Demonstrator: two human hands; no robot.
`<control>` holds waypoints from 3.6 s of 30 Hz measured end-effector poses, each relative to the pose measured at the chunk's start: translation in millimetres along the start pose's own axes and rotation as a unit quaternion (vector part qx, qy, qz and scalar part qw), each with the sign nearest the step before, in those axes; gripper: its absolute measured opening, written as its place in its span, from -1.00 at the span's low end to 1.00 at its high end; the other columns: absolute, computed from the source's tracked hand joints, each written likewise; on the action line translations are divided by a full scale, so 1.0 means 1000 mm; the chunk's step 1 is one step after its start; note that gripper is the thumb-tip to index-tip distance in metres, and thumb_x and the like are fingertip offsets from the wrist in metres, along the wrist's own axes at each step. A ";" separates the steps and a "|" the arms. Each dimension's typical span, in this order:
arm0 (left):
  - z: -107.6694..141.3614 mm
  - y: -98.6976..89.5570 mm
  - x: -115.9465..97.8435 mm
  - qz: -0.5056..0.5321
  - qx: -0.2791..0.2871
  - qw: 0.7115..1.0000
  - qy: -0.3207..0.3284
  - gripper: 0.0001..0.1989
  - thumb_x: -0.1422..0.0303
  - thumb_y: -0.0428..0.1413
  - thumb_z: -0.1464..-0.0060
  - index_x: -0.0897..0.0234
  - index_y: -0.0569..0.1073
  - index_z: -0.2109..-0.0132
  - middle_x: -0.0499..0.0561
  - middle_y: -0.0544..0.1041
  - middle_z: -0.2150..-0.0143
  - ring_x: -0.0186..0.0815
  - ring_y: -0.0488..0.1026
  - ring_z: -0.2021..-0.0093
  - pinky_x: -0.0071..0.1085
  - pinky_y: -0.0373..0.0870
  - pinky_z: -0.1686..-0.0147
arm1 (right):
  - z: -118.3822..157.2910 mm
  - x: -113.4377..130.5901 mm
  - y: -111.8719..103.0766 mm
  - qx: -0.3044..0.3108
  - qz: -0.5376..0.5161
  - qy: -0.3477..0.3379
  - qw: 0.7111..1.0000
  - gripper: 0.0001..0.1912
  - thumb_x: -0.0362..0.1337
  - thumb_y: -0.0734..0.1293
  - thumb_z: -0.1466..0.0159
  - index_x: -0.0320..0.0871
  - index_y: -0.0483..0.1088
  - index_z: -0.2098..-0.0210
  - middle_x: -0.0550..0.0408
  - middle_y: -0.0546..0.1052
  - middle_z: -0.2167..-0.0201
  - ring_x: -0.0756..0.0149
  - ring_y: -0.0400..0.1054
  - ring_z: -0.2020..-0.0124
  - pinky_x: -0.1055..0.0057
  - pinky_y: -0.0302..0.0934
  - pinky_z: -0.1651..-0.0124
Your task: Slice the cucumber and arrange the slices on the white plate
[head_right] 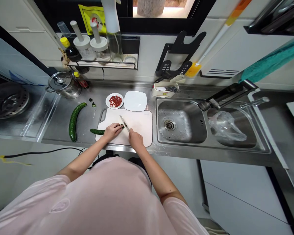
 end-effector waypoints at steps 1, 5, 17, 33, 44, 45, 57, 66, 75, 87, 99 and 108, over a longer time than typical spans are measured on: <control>0.001 0.001 0.001 0.001 -0.002 1.000 0.002 -0.67 0.26 -0.05 -0.22 0.14 0.42 -0.07 0.09 0.46 0.12 -0.30 0.39 0.14 -0.37 0.35 0.11 | 0.000 0.000 0.000 0.000 0.000 0.000 1.000 -0.74 -0.24 -0.04 -0.40 -0.14 0.14 0.03 -0.05 0.49 0.28 0.19 0.41 0.26 0.39 0.10 0.27; 0.002 0.003 0.002 -0.001 -0.004 1.000 0.003 -0.68 0.27 -0.05 -0.22 0.15 0.42 -0.07 0.08 0.47 0.10 -0.29 0.39 0.12 -0.36 0.35 0.10 | 0.000 0.001 0.001 -0.009 -0.003 -0.004 1.000 -0.76 -0.24 -0.03 -0.39 -0.14 0.14 0.04 -0.04 0.50 0.30 0.19 0.41 0.27 0.40 0.10 0.29; 0.002 0.002 0.001 -0.009 0.007 1.000 -0.004 -0.65 0.28 -0.05 -0.22 0.12 0.38 -0.11 0.07 0.46 0.09 -0.30 0.38 0.12 -0.36 0.35 0.09 | -0.001 0.007 0.006 0.002 -0.007 -0.005 1.000 -0.76 -0.26 -0.02 -0.39 -0.15 0.14 0.03 -0.05 0.50 0.28 0.21 0.41 0.26 0.41 0.10 0.27; 0.003 0.005 0.002 -0.009 -0.003 1.000 -0.006 -0.68 0.28 -0.04 -0.21 0.13 0.42 -0.07 0.07 0.47 0.08 -0.29 0.39 0.11 -0.35 0.37 0.10 | 0.021 -0.004 0.011 0.062 -0.001 0.003 0.998 -0.76 -0.30 0.02 -0.37 -0.16 0.13 0.01 -0.08 0.50 0.28 0.18 0.42 0.23 0.39 0.11 0.25; 0.002 0.005 0.002 0.005 -0.004 1.000 -0.019 -0.69 0.29 -0.02 -0.20 0.13 0.44 -0.05 0.07 0.48 0.08 -0.29 0.40 0.11 -0.34 0.36 0.10 | 0.013 0.000 0.005 0.055 0.007 -0.011 0.998 -0.77 -0.31 0.01 -0.37 -0.17 0.15 0.02 -0.08 0.50 0.29 0.18 0.42 0.24 0.40 0.12 0.27; 0.002 0.005 0.002 0.004 -0.004 1.000 -0.020 -0.70 0.29 -0.02 -0.20 0.14 0.44 -0.04 0.07 0.48 0.08 -0.29 0.40 0.11 -0.34 0.36 0.10 | 0.012 0.000 0.005 0.054 0.008 -0.012 0.998 -0.77 -0.31 0.01 -0.37 -0.18 0.15 0.03 -0.08 0.50 0.30 0.18 0.42 0.24 0.40 0.12 0.27; 0.002 0.006 0.002 0.001 -0.004 1.000 -0.019 -0.69 0.29 -0.03 -0.21 0.16 0.45 -0.04 0.08 0.49 0.09 -0.29 0.41 0.13 -0.34 0.37 0.11 | 0.001 0.005 0.003 0.043 0.006 -0.022 0.999 -0.77 -0.30 0.01 -0.38 -0.17 0.13 0.02 -0.09 0.50 0.27 0.19 0.41 0.22 0.38 0.15 0.23; 0.001 0.005 0.001 0.003 -0.002 1.000 -0.018 -0.69 0.29 -0.03 -0.20 0.15 0.45 -0.04 0.07 0.49 0.09 -0.28 0.41 0.11 -0.34 0.37 0.09 | -0.017 0.017 0.000 0.017 -0.001 -0.025 1.000 -0.75 -0.35 -0.02 -0.38 -0.17 0.14 0.01 -0.10 0.50 0.26 0.19 0.41 0.20 0.38 0.17 0.20; 0.001 0.005 0.001 0.012 -0.008 1.000 -0.023 -0.70 0.29 -0.01 -0.20 0.13 0.45 -0.04 0.06 0.50 0.11 -0.31 0.42 0.12 -0.36 0.38 0.11 | -0.009 0.011 0.004 0.028 0.000 -0.028 0.999 -0.74 -0.32 -0.01 -0.38 -0.18 0.13 -0.01 -0.10 0.50 0.25 0.18 0.41 0.20 0.37 0.16 0.21; 0.001 0.005 0.002 0.014 -0.004 1.000 -0.019 -0.70 0.30 -0.02 -0.20 0.14 0.45 -0.04 0.05 0.50 0.10 -0.30 0.41 0.13 -0.35 0.38 0.10 | -0.011 0.008 0.004 0.039 0.007 -0.033 0.999 -0.75 -0.31 -0.01 -0.38 -0.18 0.14 0.01 -0.11 0.49 0.22 0.18 0.41 0.18 0.37 0.16 0.20; 0.001 0.007 0.003 0.012 -0.008 1.000 -0.016 -0.71 0.30 -0.01 -0.19 0.14 0.46 -0.03 0.06 0.50 0.10 -0.29 0.42 0.11 -0.34 0.38 0.10 | -0.035 0.020 0.003 0.012 0.004 -0.041 0.999 -0.73 -0.34 -0.02 -0.38 -0.20 0.13 -0.02 -0.11 0.49 0.23 0.20 0.41 0.19 0.37 0.18 0.19; 0.001 0.006 0.002 0.009 -0.004 1.000 -0.021 -0.70 0.29 -0.01 -0.20 0.14 0.46 -0.04 0.05 0.51 0.10 -0.30 0.42 0.13 -0.36 0.37 0.11 | -0.009 0.004 0.014 0.037 0.009 -0.032 0.999 -0.77 -0.34 0.01 -0.36 -0.19 0.16 0.04 -0.10 0.50 0.27 0.17 0.42 0.22 0.37 0.16 0.23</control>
Point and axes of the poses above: each hand's wrist, its own z-axis away from the middle knuckle, its own y-axis out of the palm, x = y × z, the point moved 1 cm from there along -z, towards the middle knuckle
